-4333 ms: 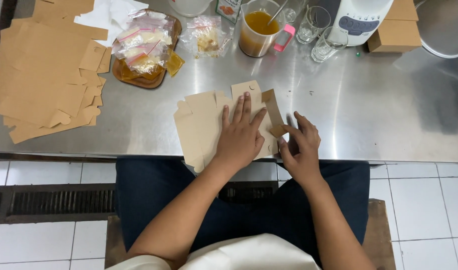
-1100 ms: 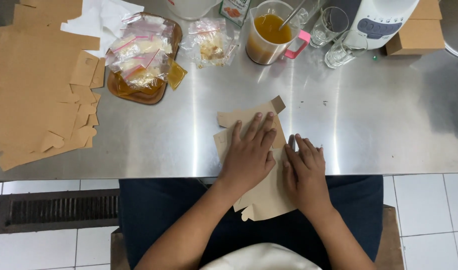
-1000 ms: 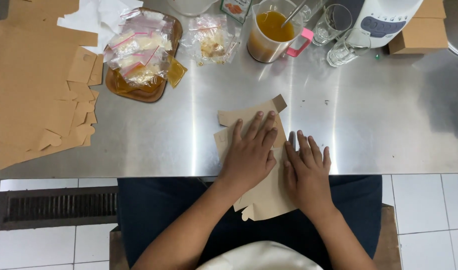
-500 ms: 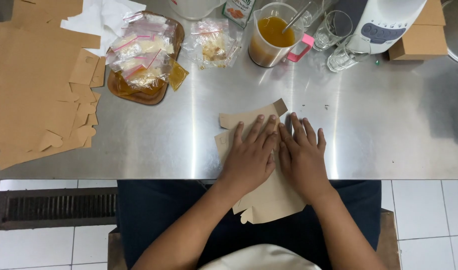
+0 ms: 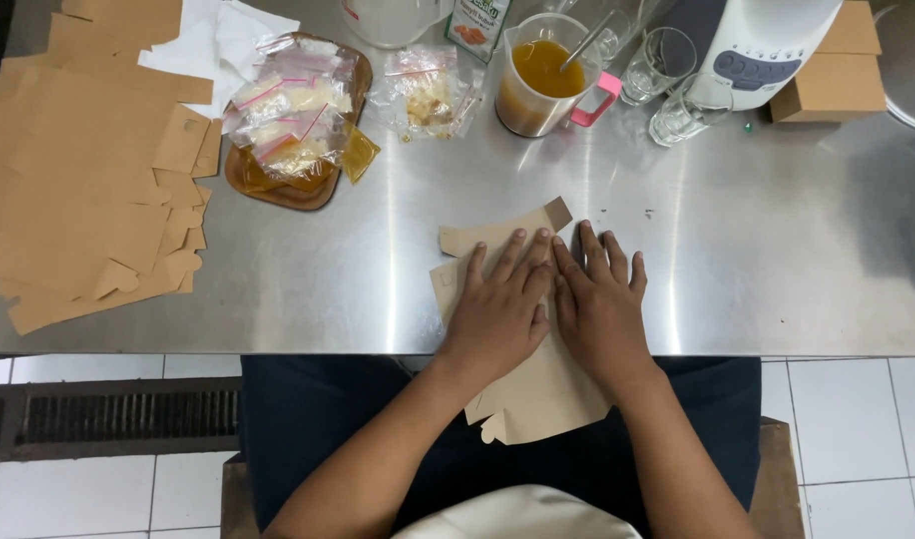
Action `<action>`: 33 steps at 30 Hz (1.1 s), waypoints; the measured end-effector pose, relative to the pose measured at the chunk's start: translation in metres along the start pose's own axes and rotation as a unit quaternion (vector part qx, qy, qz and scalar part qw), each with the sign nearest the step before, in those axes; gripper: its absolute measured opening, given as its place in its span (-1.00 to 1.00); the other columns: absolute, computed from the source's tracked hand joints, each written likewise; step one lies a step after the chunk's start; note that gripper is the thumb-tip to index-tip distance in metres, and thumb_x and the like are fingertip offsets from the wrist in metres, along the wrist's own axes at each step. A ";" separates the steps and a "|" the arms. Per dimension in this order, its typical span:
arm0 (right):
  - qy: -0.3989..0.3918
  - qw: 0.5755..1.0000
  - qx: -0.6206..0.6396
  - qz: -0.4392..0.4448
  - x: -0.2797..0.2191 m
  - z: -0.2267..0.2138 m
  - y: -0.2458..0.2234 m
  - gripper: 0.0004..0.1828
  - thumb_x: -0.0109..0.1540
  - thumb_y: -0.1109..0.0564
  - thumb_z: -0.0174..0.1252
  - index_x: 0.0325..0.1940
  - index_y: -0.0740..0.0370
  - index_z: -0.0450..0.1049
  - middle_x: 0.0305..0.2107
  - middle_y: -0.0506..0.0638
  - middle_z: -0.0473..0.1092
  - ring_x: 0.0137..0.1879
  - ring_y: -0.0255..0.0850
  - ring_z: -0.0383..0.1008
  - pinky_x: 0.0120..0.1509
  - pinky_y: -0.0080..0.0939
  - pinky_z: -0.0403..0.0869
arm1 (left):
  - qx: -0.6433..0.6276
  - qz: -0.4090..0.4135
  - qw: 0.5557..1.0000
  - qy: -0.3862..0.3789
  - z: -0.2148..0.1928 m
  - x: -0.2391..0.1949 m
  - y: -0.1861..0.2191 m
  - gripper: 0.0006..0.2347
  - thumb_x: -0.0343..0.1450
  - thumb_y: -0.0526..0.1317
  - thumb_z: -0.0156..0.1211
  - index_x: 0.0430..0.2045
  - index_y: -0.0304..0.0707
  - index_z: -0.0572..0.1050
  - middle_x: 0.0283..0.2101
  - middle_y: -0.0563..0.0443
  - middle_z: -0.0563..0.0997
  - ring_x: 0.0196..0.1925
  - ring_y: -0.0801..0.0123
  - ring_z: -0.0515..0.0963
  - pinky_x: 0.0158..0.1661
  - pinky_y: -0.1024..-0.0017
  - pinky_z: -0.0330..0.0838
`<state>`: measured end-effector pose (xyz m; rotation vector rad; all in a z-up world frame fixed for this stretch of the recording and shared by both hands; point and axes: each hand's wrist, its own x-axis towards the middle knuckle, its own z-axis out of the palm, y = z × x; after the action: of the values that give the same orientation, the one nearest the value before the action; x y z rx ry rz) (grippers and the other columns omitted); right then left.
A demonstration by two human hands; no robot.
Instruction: The person folds flat cardboard pieces into small box shapes on a stainless steel table. They handle the pieces one at a time, creasing the edges and stacking the finished boxes.
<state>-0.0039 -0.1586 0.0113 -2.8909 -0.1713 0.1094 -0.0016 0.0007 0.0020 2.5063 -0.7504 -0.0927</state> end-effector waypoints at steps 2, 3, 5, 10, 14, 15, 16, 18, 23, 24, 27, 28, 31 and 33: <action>-0.014 1.000 0.001 0.012 -0.008 -0.003 -0.001 -0.47 0.38 0.04 -0.12 0.47 -0.09 0.25 0.43 0.10 0.10 0.56 0.17 -0.05 0.52 0.45 -0.21 | -0.003 -0.001 1.000 -0.003 -0.003 -0.001 0.002 -0.60 0.41 -0.24 -0.09 0.16 -0.34 0.32 0.45 -0.31 0.16 0.51 -0.11 0.05 0.31 -0.30 -0.21; -0.029 0.999 0.001 0.022 -0.012 -0.005 0.000 -0.47 0.38 0.03 -0.13 0.47 -0.10 0.24 0.43 0.08 0.10 0.56 0.14 -0.06 0.53 0.43 -0.22 | -0.008 -0.004 1.000 -0.006 -0.005 0.000 0.002 -0.60 0.41 -0.24 -0.09 0.16 -0.35 0.33 0.44 -0.31 0.17 0.51 -0.10 0.06 0.31 -0.29 -0.21; -0.028 0.999 -0.001 0.025 -0.019 -0.002 0.003 -0.47 0.38 0.04 -0.12 0.47 -0.11 0.24 0.43 0.09 0.10 0.57 0.14 -0.07 0.53 0.42 -0.22 | -0.004 -0.001 1.000 -0.006 -0.006 0.001 0.003 -0.60 0.41 -0.25 -0.09 0.17 -0.36 0.32 0.45 -0.32 0.15 0.51 -0.10 0.05 0.31 -0.29 -0.22; -0.030 0.999 -0.018 0.020 -0.042 0.000 0.007 -0.45 0.37 0.07 -0.08 0.48 -0.13 0.24 0.42 0.08 0.12 0.55 0.15 -0.05 0.52 0.41 -0.17 | -0.006 -0.008 1.000 -0.009 -0.007 0.000 0.003 -0.60 0.40 -0.25 -0.09 0.16 -0.36 0.33 0.45 -0.32 0.14 0.52 -0.09 0.02 0.31 -0.29 -0.24; 0.012 0.999 -0.043 -0.025 -0.057 0.008 0.019 -0.45 0.36 0.08 -0.11 0.47 -0.05 0.23 0.43 0.11 0.11 0.54 0.18 -0.02 0.50 0.44 -0.09 | 0.033 0.005 0.998 0.055 0.009 0.001 -0.002 -0.61 0.39 -0.21 -0.03 0.12 -0.30 0.34 0.45 -0.21 0.16 0.50 -0.02 0.08 0.31 -0.22 -0.10; 0.054 0.994 -0.061 -0.068 -0.063 0.014 0.025 -0.44 0.35 0.08 -0.12 0.47 0.01 0.21 0.43 0.12 0.11 0.54 0.20 0.02 0.48 0.45 -0.02 | 0.068 0.013 0.992 0.102 0.017 -0.002 -0.004 -0.62 0.36 -0.16 0.02 0.07 -0.22 0.36 0.45 -0.09 0.19 0.49 0.07 0.14 0.29 -0.15 0.04; 0.052 0.994 -0.060 -0.072 -0.064 0.013 0.025 -0.44 0.35 0.08 -0.12 0.47 0.01 0.21 0.43 0.12 0.11 0.54 0.20 0.02 0.48 0.45 -0.02 | 0.068 0.008 0.992 0.103 0.017 -0.001 -0.004 -0.62 0.36 -0.16 0.02 0.07 -0.22 0.36 0.45 -0.09 0.19 0.49 0.07 0.14 0.29 -0.15 0.04; 0.071 0.992 -0.080 -0.070 -0.066 0.013 0.024 -0.46 0.36 0.06 -0.12 0.46 -0.01 0.24 0.43 0.13 0.13 0.54 0.20 0.04 0.47 0.43 0.02 | 0.054 0.020 0.994 0.096 0.017 0.000 -0.004 -0.66 0.39 -0.18 -0.01 0.06 -0.21 0.33 0.46 -0.08 0.17 0.50 0.07 0.13 0.31 -0.16 0.02; 0.067 0.995 -0.055 -0.051 -0.059 0.010 0.017 -0.47 0.36 -0.01 -0.11 0.45 -0.03 0.25 0.45 0.11 0.09 0.55 0.23 -0.02 0.46 0.49 -0.04 | 0.062 0.024 0.995 0.080 0.019 0.002 -0.007 -0.65 0.40 -0.16 -0.03 0.08 -0.20 0.34 0.47 -0.07 0.14 0.51 0.07 0.08 0.32 -0.17 -0.01; 0.064 0.996 -0.041 -0.045 -0.058 0.010 0.017 -0.47 0.37 -0.04 -0.11 0.45 -0.04 0.25 0.45 0.11 0.08 0.56 0.25 -0.05 0.45 0.52 -0.06 | 0.066 0.024 0.995 0.075 0.022 0.002 -0.006 -0.65 0.41 -0.15 -0.03 0.08 -0.19 0.34 0.48 -0.06 0.12 0.52 0.07 0.07 0.32 -0.17 -0.01; -0.005 1.000 -0.007 0.025 -0.040 -0.009 -0.003 -0.51 0.40 -0.03 -0.11 0.45 -0.05 0.29 0.42 0.17 0.10 0.55 0.28 -0.10 0.49 0.55 -0.22 | -0.002 0.020 1.000 -0.012 -0.002 0.004 -0.001 -0.60 0.43 -0.23 -0.07 0.17 -0.37 0.34 0.46 -0.32 0.12 0.52 -0.12 0.01 0.32 -0.35 -0.21; 0.001 1.000 -0.010 0.025 -0.035 -0.012 -0.005 -0.51 0.40 -0.03 -0.11 0.45 -0.05 0.29 0.42 0.17 0.10 0.55 0.28 -0.10 0.49 0.55 -0.22 | 0.000 0.024 1.000 -0.008 -0.004 0.003 0.000 -0.60 0.43 -0.23 -0.07 0.17 -0.37 0.34 0.46 -0.32 0.12 0.52 -0.12 0.01 0.32 -0.35 -0.21; -0.024 0.999 0.001 0.039 -0.021 -0.017 -0.008 -0.51 0.40 -0.03 -0.14 0.43 -0.07 0.30 0.43 0.16 0.08 0.56 0.27 -0.12 0.50 0.53 -0.23 | -0.008 0.024 1.000 -0.019 -0.008 0.002 0.003 -0.61 0.43 -0.23 -0.11 0.17 -0.35 0.32 0.47 -0.32 0.11 0.52 -0.14 0.01 0.30 -0.36 -0.21; -0.026 0.999 -0.004 0.039 -0.009 -0.013 -0.006 -0.51 0.41 -0.08 -0.17 0.44 -0.12 0.29 0.44 0.13 0.08 0.58 0.23 -0.12 0.51 0.51 -0.23 | 0.000 0.016 1.000 -0.026 -0.010 0.002 0.003 -0.61 0.43 -0.21 -0.10 0.17 -0.33 0.32 0.47 -0.28 0.10 0.53 -0.12 -0.01 0.30 -0.35 -0.21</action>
<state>-0.0125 -0.1570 0.0262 -2.9048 -0.0676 0.1979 0.0003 0.0018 0.0123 2.4992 -0.8110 -0.1470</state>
